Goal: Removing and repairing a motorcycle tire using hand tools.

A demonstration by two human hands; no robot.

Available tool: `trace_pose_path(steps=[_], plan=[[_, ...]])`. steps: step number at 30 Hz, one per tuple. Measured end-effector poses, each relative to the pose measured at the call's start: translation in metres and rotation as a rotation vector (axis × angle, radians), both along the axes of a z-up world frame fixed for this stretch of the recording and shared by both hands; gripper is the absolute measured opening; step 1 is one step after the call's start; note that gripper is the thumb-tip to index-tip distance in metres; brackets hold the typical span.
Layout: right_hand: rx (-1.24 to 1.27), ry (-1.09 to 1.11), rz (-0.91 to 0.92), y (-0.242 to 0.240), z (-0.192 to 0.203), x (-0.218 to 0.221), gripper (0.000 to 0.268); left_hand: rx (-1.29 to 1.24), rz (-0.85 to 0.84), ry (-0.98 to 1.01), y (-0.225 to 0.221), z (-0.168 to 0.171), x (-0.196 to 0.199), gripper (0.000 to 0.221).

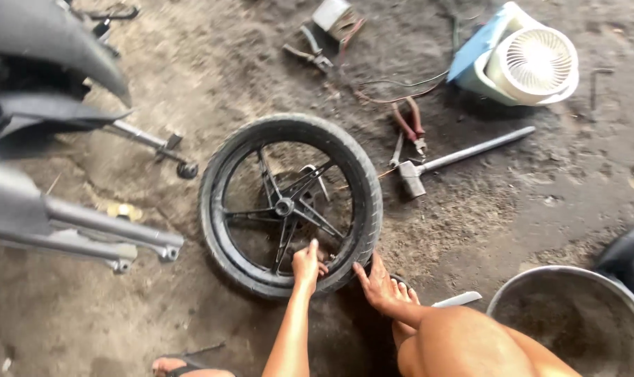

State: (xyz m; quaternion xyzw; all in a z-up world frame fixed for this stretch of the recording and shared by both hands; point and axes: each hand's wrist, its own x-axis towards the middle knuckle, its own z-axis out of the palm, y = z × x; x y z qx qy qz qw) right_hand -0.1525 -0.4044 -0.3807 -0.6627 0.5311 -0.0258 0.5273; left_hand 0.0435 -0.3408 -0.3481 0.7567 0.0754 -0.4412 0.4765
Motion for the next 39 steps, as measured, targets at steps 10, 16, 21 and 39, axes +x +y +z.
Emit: trace_pose_path(steps=[10,16,21,39], plan=[[-0.023,0.032,0.051,-0.003,0.008,0.003,0.08,0.035,-0.167,-0.014,-0.003,0.022,0.002,0.051],[-0.04,-0.003,0.029,-0.003,0.007,0.004,0.075,0.171,-0.202,-0.127,-0.006,0.021,0.003,0.048],[-0.049,-0.028,0.019,-0.003,0.01,0.005,0.073,0.19,-0.172,-0.129,-0.001,0.009,0.003,0.053],[-0.038,0.009,0.044,-0.002,0.001,0.004,0.077,0.213,-0.414,-0.177,-0.002,0.036,0.005,0.068]])
